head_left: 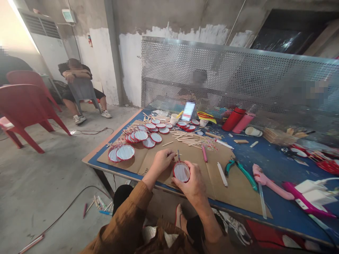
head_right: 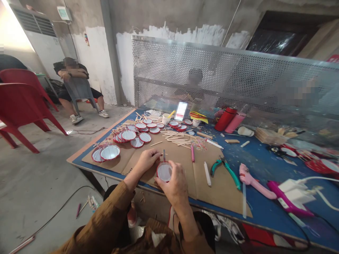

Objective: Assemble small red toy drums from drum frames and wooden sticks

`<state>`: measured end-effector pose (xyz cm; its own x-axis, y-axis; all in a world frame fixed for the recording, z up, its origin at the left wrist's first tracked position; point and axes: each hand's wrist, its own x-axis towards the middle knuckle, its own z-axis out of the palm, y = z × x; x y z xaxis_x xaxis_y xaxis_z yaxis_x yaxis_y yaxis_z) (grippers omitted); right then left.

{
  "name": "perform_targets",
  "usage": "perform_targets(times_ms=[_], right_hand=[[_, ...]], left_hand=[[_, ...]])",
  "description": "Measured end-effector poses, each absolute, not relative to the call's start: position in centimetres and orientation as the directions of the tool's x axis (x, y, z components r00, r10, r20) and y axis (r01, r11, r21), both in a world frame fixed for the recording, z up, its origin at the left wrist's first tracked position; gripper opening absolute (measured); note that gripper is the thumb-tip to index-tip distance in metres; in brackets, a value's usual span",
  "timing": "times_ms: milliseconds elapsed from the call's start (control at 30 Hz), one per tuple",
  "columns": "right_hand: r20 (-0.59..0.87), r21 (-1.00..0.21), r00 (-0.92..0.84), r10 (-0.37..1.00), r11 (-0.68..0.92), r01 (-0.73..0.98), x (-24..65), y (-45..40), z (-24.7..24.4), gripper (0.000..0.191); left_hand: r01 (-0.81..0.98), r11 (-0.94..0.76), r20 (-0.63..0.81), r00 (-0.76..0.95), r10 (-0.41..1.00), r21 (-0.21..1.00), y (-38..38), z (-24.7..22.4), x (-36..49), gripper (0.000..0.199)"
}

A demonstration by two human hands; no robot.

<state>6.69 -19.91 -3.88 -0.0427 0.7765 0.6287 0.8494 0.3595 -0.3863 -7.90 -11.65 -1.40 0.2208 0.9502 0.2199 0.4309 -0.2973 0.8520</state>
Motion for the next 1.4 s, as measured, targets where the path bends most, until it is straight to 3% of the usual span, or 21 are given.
perform_targets(times_ms=[1400], right_hand=[[0.652, -0.355, -0.057, 0.756, 0.371, 0.858, 6.83, -19.71, -4.08, 0.06]], left_hand=[[0.404, -0.299, 0.22, 0.23, 0.948, 0.864, -11.66, -1.58, -7.88, 0.03]])
